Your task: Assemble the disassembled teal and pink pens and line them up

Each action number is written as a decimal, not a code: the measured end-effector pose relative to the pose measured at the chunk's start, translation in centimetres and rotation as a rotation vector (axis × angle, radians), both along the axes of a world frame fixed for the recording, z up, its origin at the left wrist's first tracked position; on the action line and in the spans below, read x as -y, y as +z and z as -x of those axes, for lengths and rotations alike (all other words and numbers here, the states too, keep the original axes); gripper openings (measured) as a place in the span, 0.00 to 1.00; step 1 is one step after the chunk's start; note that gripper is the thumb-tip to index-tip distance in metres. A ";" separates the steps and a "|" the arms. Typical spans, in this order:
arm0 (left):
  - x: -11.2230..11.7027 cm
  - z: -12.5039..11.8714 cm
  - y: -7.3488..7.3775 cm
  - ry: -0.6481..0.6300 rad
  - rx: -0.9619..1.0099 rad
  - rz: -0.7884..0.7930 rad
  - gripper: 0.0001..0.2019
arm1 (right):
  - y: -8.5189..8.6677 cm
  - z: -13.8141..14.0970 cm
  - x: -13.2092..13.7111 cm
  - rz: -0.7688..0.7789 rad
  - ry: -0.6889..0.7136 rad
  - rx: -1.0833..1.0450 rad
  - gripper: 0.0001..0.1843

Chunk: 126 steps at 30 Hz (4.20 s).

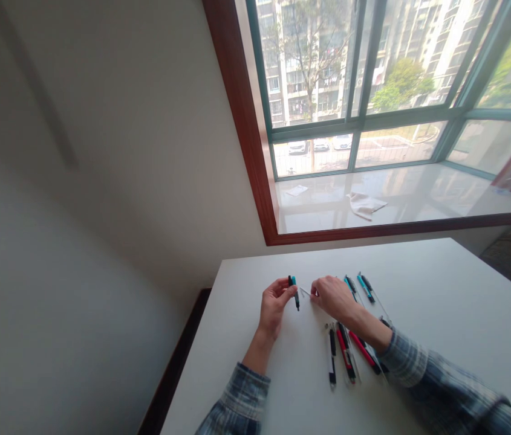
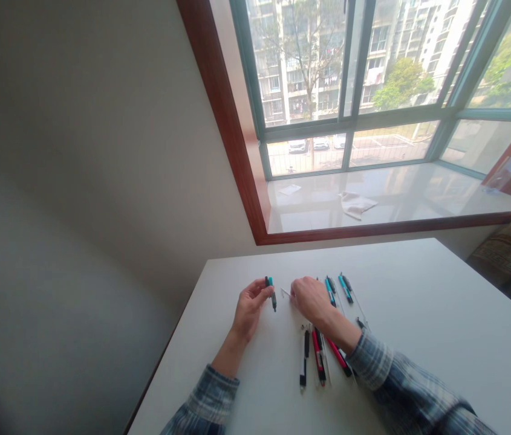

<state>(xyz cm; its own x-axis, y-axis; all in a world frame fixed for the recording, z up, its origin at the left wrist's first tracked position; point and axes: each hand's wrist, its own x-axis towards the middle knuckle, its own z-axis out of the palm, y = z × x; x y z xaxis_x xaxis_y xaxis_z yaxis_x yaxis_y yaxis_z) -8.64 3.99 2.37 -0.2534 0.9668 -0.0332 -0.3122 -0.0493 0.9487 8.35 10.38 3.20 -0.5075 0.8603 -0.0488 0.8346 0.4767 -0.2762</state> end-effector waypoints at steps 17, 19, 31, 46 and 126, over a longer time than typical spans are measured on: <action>-0.1 0.6 -0.7 0.039 0.232 0.051 0.16 | 0.9 -0.1 -0.2 -0.014 -0.041 -0.148 0.10; -0.1 0.6 -0.6 0.031 0.228 0.049 0.16 | 1.3 -0.4 -0.5 -0.040 -0.038 -0.206 0.10; 0.1 0.8 -0.8 0.028 0.192 0.025 0.15 | 1.1 -0.5 -0.9 0.110 0.069 -0.419 0.15; 0.7 0.7 0.0 -0.044 -0.086 -0.003 0.16 | 6.1 -0.9 0.0 0.229 0.129 -1.225 0.14; 0.1 1.8 -1.8 0.052 -0.262 -0.021 0.13 | 4.6 -2.0 -2.1 0.200 0.084 -1.066 0.10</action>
<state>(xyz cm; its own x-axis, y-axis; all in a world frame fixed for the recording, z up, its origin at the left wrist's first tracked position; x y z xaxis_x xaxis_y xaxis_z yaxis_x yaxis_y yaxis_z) -10.46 3.90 0.56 -0.3002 0.9520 0.0600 -0.0526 -0.0793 0.9955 10.31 12.44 7.79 -0.4287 0.8461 0.3168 0.0861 0.3874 -0.9179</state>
